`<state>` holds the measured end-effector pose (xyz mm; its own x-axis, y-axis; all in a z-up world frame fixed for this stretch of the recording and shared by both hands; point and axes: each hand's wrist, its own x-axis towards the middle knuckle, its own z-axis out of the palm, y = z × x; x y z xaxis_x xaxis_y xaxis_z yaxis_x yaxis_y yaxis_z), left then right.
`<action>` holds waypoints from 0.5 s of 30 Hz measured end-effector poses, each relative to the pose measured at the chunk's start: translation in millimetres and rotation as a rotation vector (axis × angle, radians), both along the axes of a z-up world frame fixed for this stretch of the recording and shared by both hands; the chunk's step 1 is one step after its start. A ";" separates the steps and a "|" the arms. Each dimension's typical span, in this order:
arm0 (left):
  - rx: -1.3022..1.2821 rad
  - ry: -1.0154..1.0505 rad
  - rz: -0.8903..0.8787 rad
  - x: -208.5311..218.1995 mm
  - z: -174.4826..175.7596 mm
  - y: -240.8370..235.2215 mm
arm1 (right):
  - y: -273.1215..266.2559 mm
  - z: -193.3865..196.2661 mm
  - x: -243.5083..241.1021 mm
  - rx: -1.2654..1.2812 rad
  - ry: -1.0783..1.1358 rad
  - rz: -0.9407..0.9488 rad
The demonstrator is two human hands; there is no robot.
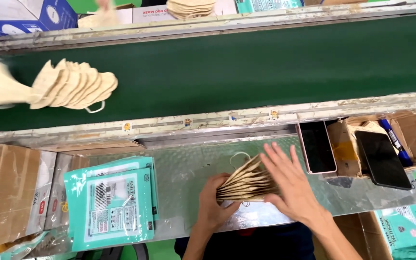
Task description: Packing face masks into plastic bags and organizing them on a conveyor belt.
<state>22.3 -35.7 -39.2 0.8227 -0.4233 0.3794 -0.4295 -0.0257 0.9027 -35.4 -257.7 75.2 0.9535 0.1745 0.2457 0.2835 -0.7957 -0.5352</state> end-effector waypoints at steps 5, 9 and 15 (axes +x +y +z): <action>0.070 -0.142 0.018 6.9 24.0 -1.4 | -5.7 -20.5 -6.0 -0.161 -0.027 0.038; 0.087 -0.191 0.033 -2.1 4.9 2.4 | -15.0 -63.4 -16.2 0.225 -0.089 -0.142; -0.009 -0.073 -0.025 -0.8 20.5 -4.7 | -7.1 -105.8 -16.6 1.026 0.145 -0.241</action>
